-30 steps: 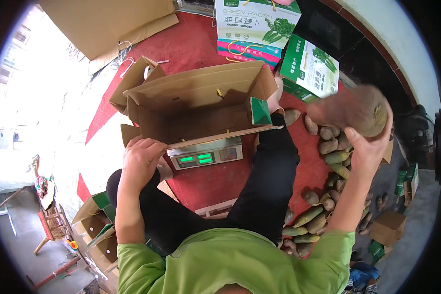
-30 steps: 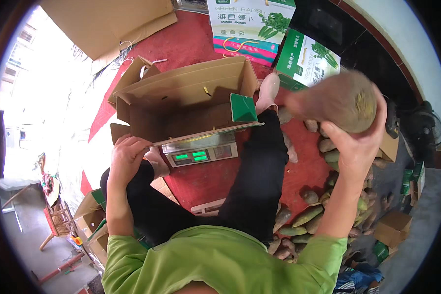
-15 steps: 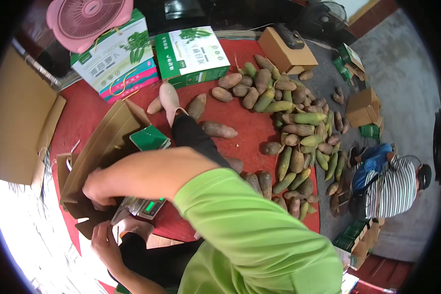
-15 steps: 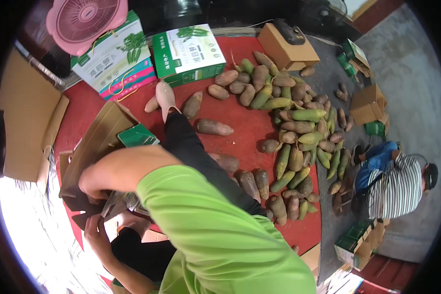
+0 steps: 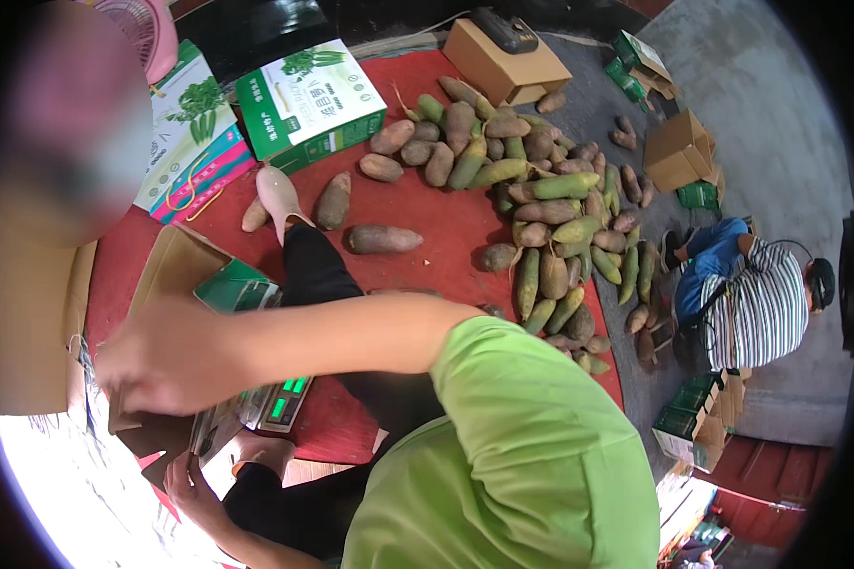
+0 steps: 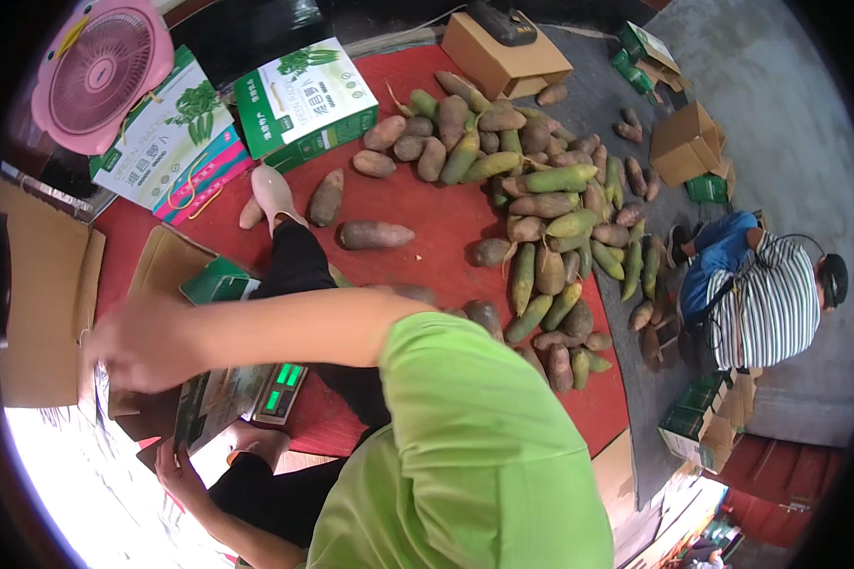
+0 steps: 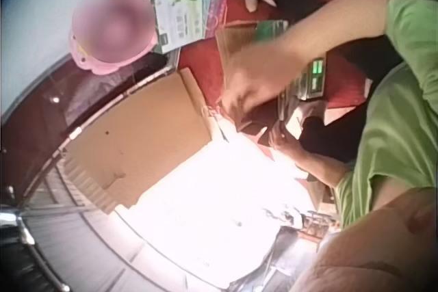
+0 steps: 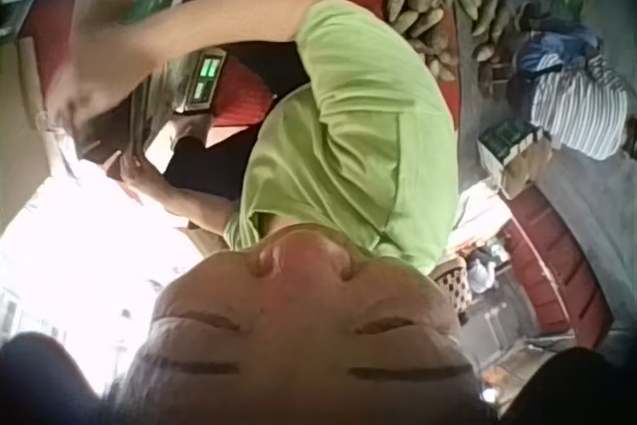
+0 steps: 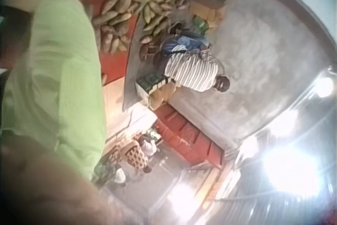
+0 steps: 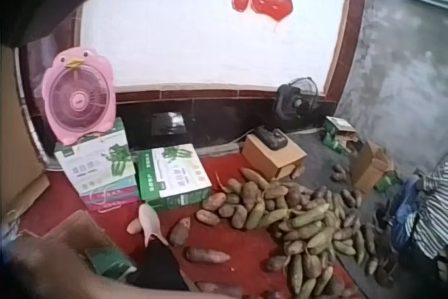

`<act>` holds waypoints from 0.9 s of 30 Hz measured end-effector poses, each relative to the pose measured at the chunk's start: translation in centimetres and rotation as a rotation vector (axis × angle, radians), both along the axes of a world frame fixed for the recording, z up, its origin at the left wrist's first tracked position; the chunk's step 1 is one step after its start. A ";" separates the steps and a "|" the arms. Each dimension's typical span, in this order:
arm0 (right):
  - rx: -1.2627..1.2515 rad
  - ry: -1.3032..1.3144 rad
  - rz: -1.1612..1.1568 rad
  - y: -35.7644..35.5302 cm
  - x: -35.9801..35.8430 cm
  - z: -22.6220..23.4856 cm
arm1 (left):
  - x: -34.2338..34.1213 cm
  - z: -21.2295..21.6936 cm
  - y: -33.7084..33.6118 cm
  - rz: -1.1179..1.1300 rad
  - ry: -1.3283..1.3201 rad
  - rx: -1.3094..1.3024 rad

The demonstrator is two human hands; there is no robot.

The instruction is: Weighing vegetables on a scale and placing them into cardboard boxes for packaging.

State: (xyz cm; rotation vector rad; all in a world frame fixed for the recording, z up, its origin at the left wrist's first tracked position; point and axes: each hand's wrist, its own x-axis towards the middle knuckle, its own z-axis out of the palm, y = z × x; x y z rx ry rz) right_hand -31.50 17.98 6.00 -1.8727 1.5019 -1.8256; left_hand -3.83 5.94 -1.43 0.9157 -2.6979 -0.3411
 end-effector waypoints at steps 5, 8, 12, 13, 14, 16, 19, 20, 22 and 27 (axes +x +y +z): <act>0.296 -0.532 -0.488 11.6 -6.7 -9.8 | 0.5 -1.0 -0.6 -0.015 0.002 -0.029; 0.517 -0.497 -0.715 20.3 -8.5 -20.5 | 0.2 -1.3 -0.6 -0.030 0.019 -0.064; 0.905 -0.802 -1.026 32.5 -7.3 -33.9 | 0.2 -1.8 -0.7 -0.047 0.035 -0.110; 0.920 -0.884 -1.124 35.4 -6.9 -36.7 | 0.1 -1.9 -0.7 -0.055 0.031 -0.106; 0.912 -0.997 -1.178 37.0 -6.5 -37.3 | 0.3 -1.7 -0.7 -0.051 0.026 -0.103; 0.883 -1.181 -1.306 40.1 -6.2 -37.9 | 0.7 -1.7 -0.9 -0.053 0.018 -0.096; 0.974 -0.794 -1.673 45.1 -6.9 -39.3 | 1.1 -2.0 -1.4 -0.061 0.011 -0.162; 0.808 -0.873 -1.797 46.8 -7.6 -40.0 | 1.0 -2.2 -1.6 -0.053 0.010 -0.131; 0.629 -0.772 -2.014 48.6 -8.9 -40.2 | 1.3 -2.2 -1.7 -0.040 0.003 -0.105; 0.192 -1.545 -1.825 49.0 -12.5 -35.2 | 1.6 -1.7 -1.5 0.024 -0.037 -0.150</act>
